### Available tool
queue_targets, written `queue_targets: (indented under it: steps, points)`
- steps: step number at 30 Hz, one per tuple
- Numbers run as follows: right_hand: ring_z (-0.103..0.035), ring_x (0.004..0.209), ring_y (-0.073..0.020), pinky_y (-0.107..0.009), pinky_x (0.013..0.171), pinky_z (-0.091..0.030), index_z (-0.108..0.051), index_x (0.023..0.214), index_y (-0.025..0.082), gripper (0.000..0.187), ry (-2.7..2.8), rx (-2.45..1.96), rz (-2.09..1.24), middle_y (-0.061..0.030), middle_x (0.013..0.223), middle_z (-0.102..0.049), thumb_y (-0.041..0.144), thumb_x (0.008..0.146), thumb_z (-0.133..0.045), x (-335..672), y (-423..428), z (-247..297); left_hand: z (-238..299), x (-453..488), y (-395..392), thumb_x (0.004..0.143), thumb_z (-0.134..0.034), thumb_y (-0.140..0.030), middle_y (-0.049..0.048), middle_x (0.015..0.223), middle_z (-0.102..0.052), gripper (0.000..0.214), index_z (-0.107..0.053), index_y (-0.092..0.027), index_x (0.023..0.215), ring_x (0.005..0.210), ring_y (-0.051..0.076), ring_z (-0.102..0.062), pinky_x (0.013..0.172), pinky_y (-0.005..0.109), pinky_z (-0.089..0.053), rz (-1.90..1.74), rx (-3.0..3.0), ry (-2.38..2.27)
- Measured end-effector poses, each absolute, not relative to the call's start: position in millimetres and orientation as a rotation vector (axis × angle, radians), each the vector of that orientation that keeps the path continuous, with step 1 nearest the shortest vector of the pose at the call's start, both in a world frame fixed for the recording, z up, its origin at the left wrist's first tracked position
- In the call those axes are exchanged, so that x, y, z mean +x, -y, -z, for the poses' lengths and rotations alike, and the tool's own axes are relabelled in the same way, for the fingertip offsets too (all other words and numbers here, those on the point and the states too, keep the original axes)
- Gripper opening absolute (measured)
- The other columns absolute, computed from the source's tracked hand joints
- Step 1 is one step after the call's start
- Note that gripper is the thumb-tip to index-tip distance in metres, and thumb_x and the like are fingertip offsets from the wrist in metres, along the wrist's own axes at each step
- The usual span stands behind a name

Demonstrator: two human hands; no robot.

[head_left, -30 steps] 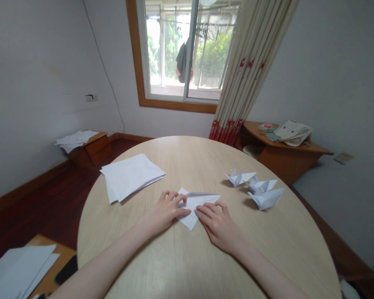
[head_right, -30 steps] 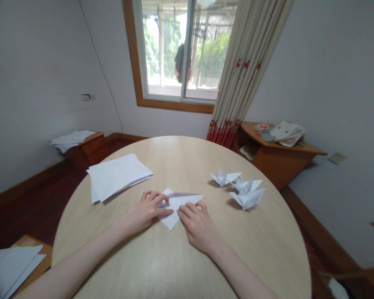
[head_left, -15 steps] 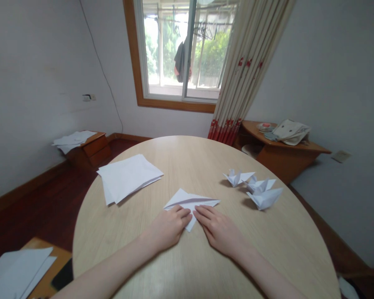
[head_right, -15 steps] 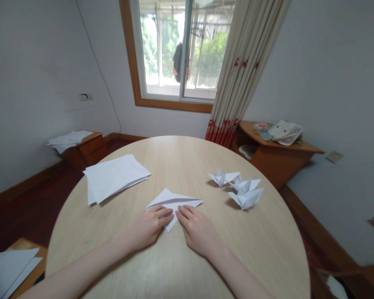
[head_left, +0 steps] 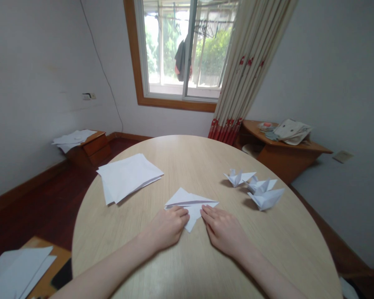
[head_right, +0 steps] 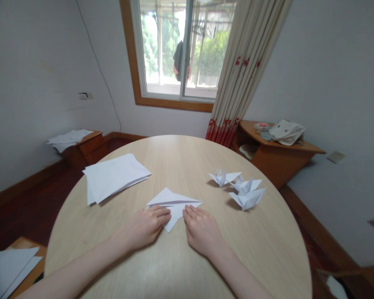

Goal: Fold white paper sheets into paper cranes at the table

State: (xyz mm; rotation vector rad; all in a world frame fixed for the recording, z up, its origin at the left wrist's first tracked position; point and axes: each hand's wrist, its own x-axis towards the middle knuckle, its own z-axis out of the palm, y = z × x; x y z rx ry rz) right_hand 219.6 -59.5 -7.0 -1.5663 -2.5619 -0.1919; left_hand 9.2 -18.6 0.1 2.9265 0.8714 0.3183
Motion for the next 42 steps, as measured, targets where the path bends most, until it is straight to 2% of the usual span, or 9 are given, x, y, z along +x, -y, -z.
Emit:
queue_targets:
  steps: [8, 14, 17, 22, 25, 28, 32, 36, 42]
  points:
    - [-0.066, 0.091, -0.0232, -0.031, 0.079, -0.044, -0.067, 0.096, 0.016, 0.024, 2.562, -1.568, 0.294, -0.0096, 0.102, -0.073, 0.008, 0.083, -0.049, 214.1, 65.0, 2.8, 1.0, 7.5, 16.0, 0.089, -0.049, -0.014, 0.0033, 0.09, -0.069, 0.013, -0.061, -0.019, 0.091, 0.087, 0.02, -0.064, 0.07, 0.028, -0.048, -0.229, 2.956, -0.886]
    - [-0.059, 0.07, -0.0183, -0.029, 0.064, -0.032, -0.062, 0.083, 0.019, 0.022, 2.529, -1.506, 0.386, -0.0029, 0.077, -0.07, 0.001, 0.076, -0.052, 215.7, 65.5, 6.0, -3.7, 7.9, 17.0, 0.09, -0.049, -0.011, 0.0025, 0.084, -0.067, 0.012, -0.059, -0.018, 0.089, 0.079, 0.019, -0.062, 0.061, 0.025, -0.045, -0.119, 3.025, -0.884]
    - [-0.054, 0.068, -0.0179, -0.03, 0.063, -0.029, -0.059, 0.075, 0.018, 0.021, 2.506, -1.421, 0.47, -0.0029, 0.074, -0.066, -0.002, 0.074, -0.052, 216.5, 62.3, 9.8, -2.6, 8.2, 17.0, 0.091, -0.049, -0.01, 0.0037, 0.083, -0.066, 0.014, -0.059, -0.016, 0.084, 0.079, 0.019, -0.06, 0.06, 0.026, -0.044, -0.145, 3.098, -0.837]
    - [-0.05, 0.076, -0.0194, -0.031, 0.074, -0.032, -0.056, 0.074, 0.017, 0.022, 2.517, -1.264, 0.474, -0.0038, 0.077, -0.062, -0.004, 0.073, -0.05, 216.2, 56.8, 11.4, 2.9, 9.5, 16.4, 0.09, -0.049, -0.008, 0.0055, 0.086, -0.062, 0.015, -0.058, -0.016, 0.08, 0.081, 0.02, -0.056, 0.068, 0.03, -0.048, -0.424, 3.14, -0.766]
    - [-0.05, 0.079, -0.0201, -0.031, 0.075, -0.036, -0.056, 0.078, 0.017, 0.022, 2.5, -1.223, 0.41, -0.0052, 0.081, -0.061, -0.004, 0.076, -0.047, 215.0, 56.7, 10.2, 3.8, 11.1, 17.1, 0.086, -0.046, -0.004, 0.0084, 0.1, -0.06, 0.016, -0.056, -0.016, 0.09, 0.089, 0.022, -0.056, 0.076, 0.034, -0.05, -0.644, 3.015, -0.808]
    - [-0.051, 0.084, -0.0222, -0.033, 0.075, -0.041, -0.056, 0.084, 0.016, 0.023, 2.419, -1.246, 0.313, -0.0084, 0.088, -0.06, -0.002, 0.079, -0.043, 213.4, 58.1, 9.8, 6.5, 12.6, 17.7, 0.083, -0.045, -0.002, 0.0121, 0.12, -0.054, 0.031, -0.049, -0.017, 0.111, 0.111, 0.024, -0.053, 0.09, 0.039, -0.05, -0.785, 2.826, -0.844]
    - [-0.052, 0.105, -0.0264, -0.042, 0.087, -0.047, -0.052, 0.107, 0.014, 0.033, 2.309, -1.275, 0.139, -0.0156, 0.111, -0.058, 0.0, 0.082, -0.038, 213.1, 57.5, 15.0, 17.0, 13.8, 16.6, 0.086, -0.043, -0.005, 0.0132, 0.134, -0.05, 0.053, -0.031, -0.019, 0.135, 0.126, 0.022, -0.048, 0.102, 0.04, -0.046, -0.787, 2.693, -0.87]
    - [-0.044, 0.126, -0.026, -0.05, 0.101, -0.044, -0.037, 0.135, 0.016, 0.056, 2.278, -1.317, -0.02, -0.0171, 0.133, -0.05, 0.0, 0.081, -0.034, 215.9, 54.1, 26.8, 24.4, 14.9, 16.1, 0.089, -0.041, -0.008, 0.0133, 0.139, -0.049, 0.053, -0.032, -0.018, 0.14, 0.128, 0.023, -0.048, 0.102, 0.039, -0.047, -0.666, 2.73, -0.917]
    - [-0.031, 0.139, -0.0226, -0.046, 0.11, -0.037, -0.03, 0.146, 0.015, 0.079, 2.363, -1.403, -0.151, -0.0159, 0.148, -0.038, -0.006, 0.069, -0.034, 220.4, 51.8, 41.2, 21.6, 17.7, 17.3, 0.093, -0.039, -0.014, 0.0139, 0.141, -0.048, 0.04, -0.045, -0.012, 0.133, 0.126, 0.025, -0.05, 0.103, 0.038, -0.048, -0.509, 2.797, -0.996]
